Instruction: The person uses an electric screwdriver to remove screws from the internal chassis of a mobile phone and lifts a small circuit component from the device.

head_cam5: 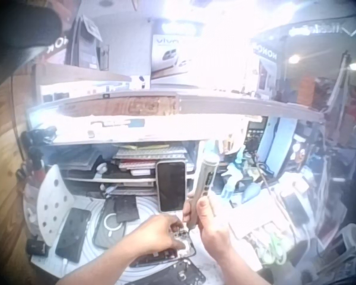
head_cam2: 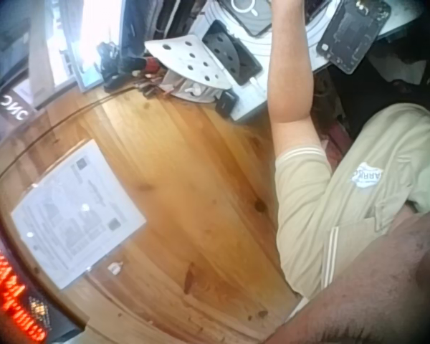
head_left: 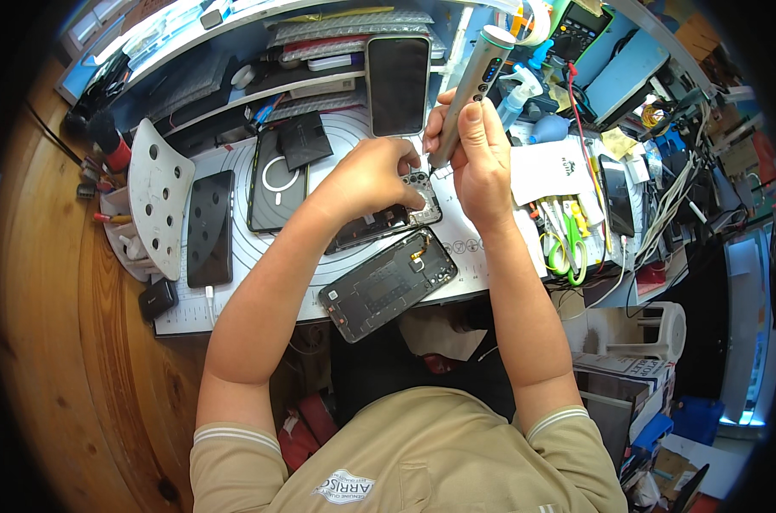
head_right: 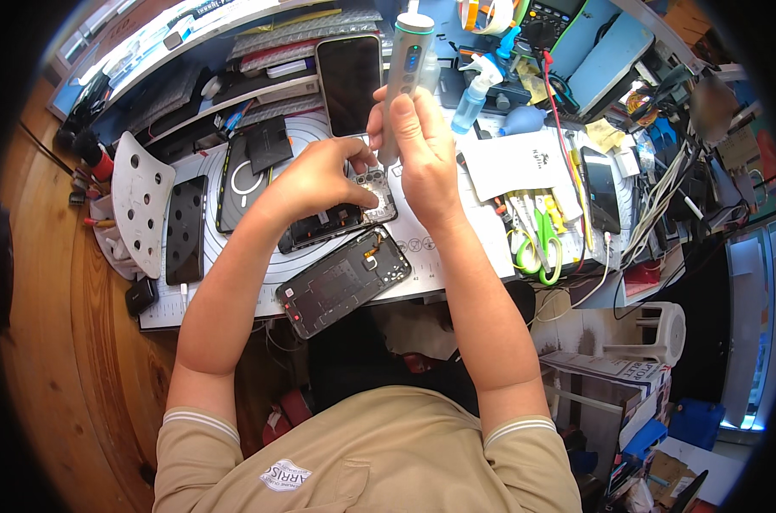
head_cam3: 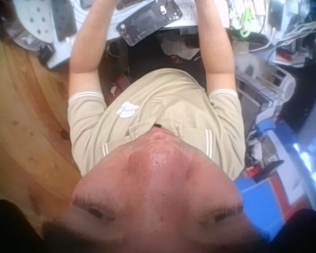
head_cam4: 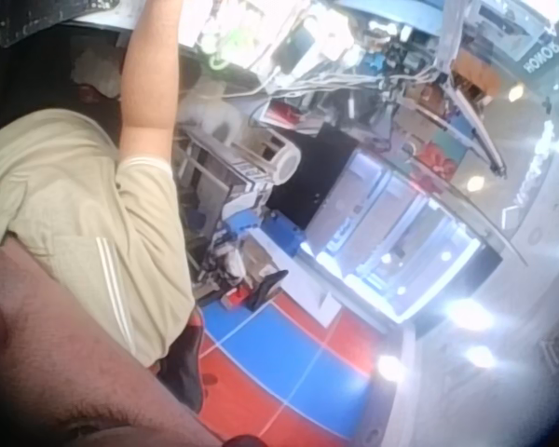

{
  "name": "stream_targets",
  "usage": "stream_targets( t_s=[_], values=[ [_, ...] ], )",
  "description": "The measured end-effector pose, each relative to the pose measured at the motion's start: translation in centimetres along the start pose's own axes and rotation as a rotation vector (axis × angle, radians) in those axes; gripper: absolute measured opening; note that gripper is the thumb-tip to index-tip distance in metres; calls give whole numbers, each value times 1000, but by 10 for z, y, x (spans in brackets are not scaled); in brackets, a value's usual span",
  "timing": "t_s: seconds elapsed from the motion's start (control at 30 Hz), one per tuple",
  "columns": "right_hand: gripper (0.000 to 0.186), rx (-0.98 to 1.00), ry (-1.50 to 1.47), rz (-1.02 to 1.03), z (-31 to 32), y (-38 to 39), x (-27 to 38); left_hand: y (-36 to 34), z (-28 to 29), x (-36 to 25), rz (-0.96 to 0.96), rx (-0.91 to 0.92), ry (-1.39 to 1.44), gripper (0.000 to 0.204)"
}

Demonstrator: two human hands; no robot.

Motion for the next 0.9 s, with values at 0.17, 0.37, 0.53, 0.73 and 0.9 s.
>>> stream_targets(
  t_s=[0.17, 0.37, 0.53, 0.73, 0.9],
  values=[
    [38, -13, -39, 1, -1, -1, 2, -1, -6, 4, -12, -29, -3, 55],
    [44, -115, -231, 168, 8, 5, 27, -3, -12, 7, -12, -55, -43, 53],
    [53, -163, -174, 179, 19, 29, 35, -4, -11, 10, -34, -56, -25, 49],
    [52, -148, -93, 127, 21, 39, 44, -6, -1, 5, -226, -152, -44, 35],
    [44, -117, 77, 69, 24, 44, 66, 3, -7, -6, -573, -134, -183, 44]
  ],
)
Point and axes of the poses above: each hand's wrist, its own y-axis away from the middle knuckle, its own z-axis out of the back of the hand, x = y × z, the point moved 2 cm from there along -y, towards the middle knuckle, and after that the axes turned 2 degrees about y, right-handed, at the moved point
